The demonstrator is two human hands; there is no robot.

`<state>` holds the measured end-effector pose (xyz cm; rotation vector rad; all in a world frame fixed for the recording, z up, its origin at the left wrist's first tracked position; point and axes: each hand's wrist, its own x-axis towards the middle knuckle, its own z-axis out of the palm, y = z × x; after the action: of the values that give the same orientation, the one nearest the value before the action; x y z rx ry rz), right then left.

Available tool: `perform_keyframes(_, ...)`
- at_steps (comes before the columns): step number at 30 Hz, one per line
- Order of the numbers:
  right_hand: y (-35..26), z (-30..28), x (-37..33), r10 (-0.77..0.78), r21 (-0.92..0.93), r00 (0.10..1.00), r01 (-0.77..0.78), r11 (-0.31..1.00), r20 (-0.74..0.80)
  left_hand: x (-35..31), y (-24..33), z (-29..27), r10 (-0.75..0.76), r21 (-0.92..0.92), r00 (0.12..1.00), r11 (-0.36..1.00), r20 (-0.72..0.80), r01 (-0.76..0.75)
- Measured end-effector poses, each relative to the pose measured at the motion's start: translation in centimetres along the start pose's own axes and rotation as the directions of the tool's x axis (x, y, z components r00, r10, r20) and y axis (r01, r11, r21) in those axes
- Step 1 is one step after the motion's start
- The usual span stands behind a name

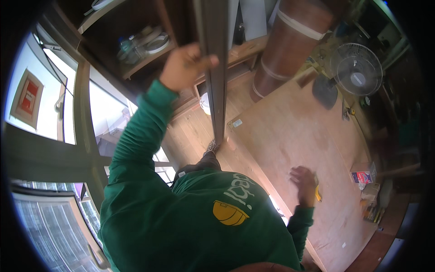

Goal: The person picks up a mesh bag, walks to a workbench, uses a scraper and tape measure on the surface, moves a long wooden board and a container, and finally wipes the table with a cloth.

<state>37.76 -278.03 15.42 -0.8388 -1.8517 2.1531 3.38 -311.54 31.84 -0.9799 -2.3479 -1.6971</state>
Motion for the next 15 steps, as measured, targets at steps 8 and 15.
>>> perform_keyframes(8, 13.1, 7.9, 4.9, 0.334, -0.126, 0.936, -0.346, 0.93, -0.107, 22.1, -0.9, -12.9, 0.376, 0.906, 0.904, 0.422, -0.204, 0.03)
perform_keyframes(15, 25.6, 7.3, 5.5, -0.087, -0.93, 0.97, 0.244, 0.275, 0.229, 35.1, -2.9, -12.2, 0.578, 0.551, 0.811, 0.708, -0.091, -0.442)
